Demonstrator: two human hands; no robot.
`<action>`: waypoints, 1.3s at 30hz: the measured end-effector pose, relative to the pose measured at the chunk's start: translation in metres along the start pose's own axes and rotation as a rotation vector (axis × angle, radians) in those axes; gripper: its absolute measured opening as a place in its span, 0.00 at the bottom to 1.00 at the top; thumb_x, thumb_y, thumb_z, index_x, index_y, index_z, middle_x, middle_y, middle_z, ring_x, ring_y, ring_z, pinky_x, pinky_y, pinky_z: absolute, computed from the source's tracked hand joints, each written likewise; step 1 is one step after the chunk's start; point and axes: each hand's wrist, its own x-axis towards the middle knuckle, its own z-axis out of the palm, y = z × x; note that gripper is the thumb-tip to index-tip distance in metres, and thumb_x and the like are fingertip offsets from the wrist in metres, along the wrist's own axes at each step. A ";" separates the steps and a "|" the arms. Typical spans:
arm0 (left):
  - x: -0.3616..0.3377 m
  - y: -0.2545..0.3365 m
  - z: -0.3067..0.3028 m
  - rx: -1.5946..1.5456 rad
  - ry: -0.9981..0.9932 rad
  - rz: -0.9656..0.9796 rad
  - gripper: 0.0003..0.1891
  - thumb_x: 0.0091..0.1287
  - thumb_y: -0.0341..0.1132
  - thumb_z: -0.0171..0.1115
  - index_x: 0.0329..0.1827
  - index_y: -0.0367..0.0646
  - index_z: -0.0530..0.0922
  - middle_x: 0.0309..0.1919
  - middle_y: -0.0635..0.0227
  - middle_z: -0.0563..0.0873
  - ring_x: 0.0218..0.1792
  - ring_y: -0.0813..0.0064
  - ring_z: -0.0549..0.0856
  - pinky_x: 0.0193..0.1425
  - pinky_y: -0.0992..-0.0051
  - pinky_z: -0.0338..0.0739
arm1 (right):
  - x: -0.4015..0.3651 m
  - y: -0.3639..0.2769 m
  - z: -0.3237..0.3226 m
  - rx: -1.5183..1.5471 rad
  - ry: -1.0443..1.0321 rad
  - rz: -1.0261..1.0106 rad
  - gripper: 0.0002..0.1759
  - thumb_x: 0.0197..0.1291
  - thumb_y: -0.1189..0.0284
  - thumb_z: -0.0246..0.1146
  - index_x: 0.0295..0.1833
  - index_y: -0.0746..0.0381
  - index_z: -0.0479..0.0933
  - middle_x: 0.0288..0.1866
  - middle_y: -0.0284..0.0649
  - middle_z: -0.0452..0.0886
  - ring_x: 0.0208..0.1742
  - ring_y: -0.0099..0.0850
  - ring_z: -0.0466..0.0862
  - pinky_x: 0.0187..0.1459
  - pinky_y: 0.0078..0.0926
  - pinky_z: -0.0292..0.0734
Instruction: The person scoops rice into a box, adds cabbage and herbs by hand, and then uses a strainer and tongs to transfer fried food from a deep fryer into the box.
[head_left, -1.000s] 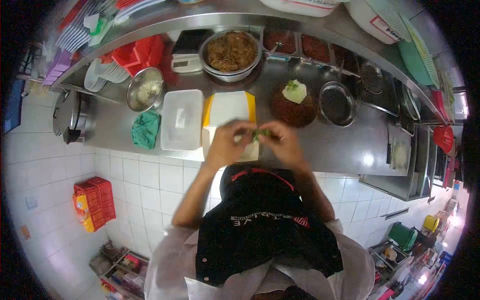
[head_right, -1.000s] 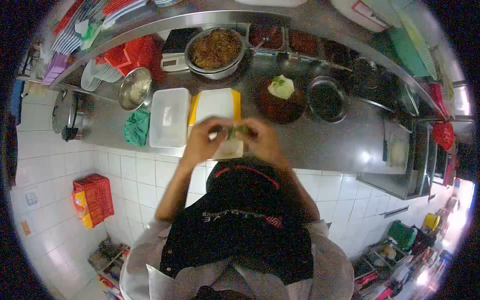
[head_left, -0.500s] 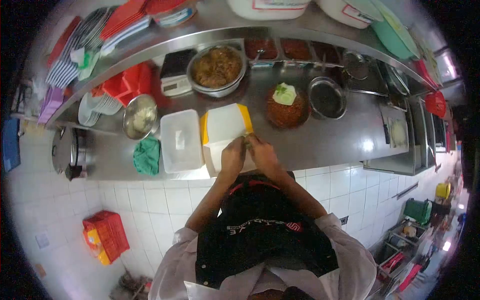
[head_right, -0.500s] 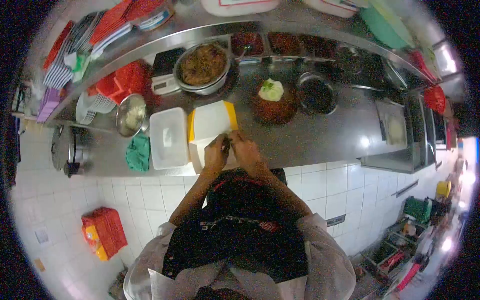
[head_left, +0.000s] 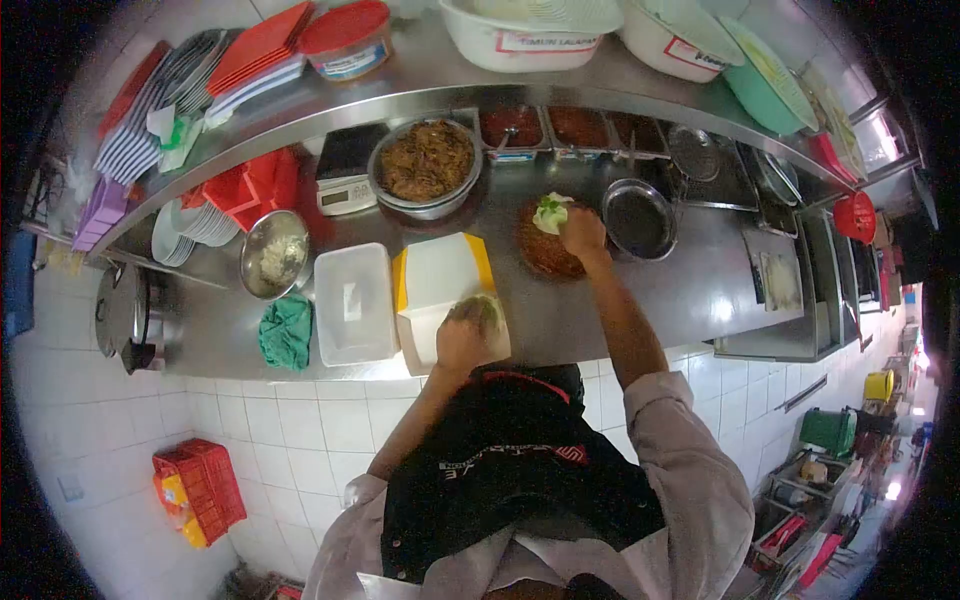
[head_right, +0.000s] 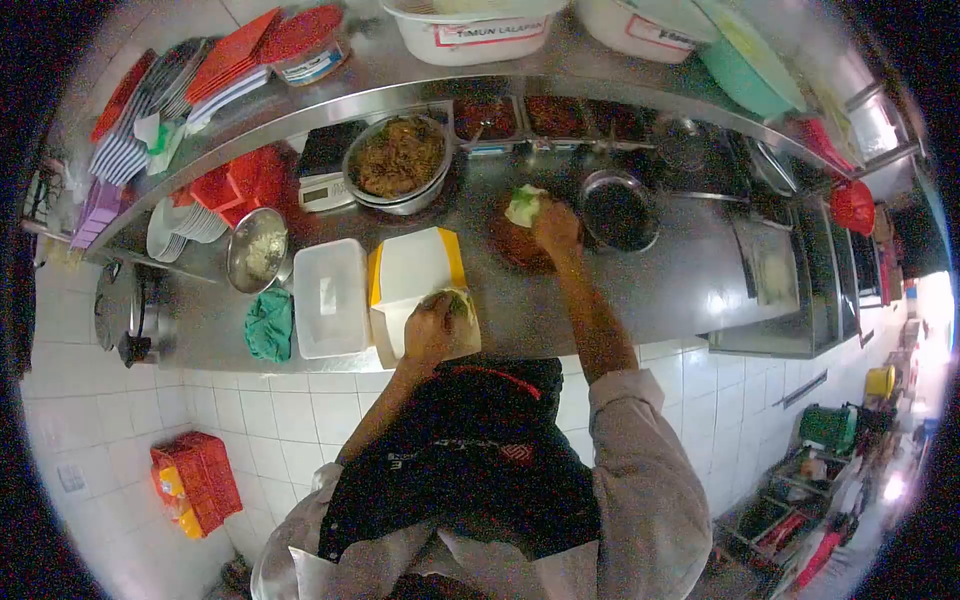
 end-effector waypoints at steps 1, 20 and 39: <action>-0.001 0.000 -0.001 -0.008 0.015 -0.009 0.21 0.59 0.29 0.61 0.57 0.44 0.79 0.50 0.49 0.85 0.49 0.48 0.84 0.53 0.55 0.80 | 0.008 0.007 0.003 -0.035 -0.057 -0.016 0.24 0.53 0.63 0.68 0.56 0.58 0.77 0.44 0.51 0.83 0.47 0.52 0.84 0.46 0.50 0.81; 0.010 -0.004 0.006 -0.169 0.063 -0.159 0.12 0.56 0.31 0.65 0.43 0.43 0.82 0.43 0.56 0.86 0.40 0.53 0.86 0.44 0.60 0.83 | -0.029 -0.008 -0.048 0.367 -0.031 0.045 0.21 0.57 0.64 0.72 0.53 0.60 0.78 0.44 0.44 0.86 0.42 0.36 0.86 0.46 0.34 0.80; 0.001 -0.007 -0.041 -0.216 -0.062 -0.158 0.10 0.62 0.32 0.62 0.45 0.44 0.83 0.42 0.55 0.87 0.42 0.50 0.86 0.50 0.60 0.80 | -0.172 -0.161 -0.006 0.221 0.147 -0.408 0.07 0.58 0.69 0.66 0.41 0.58 0.81 0.40 0.45 0.85 0.41 0.45 0.85 0.44 0.42 0.82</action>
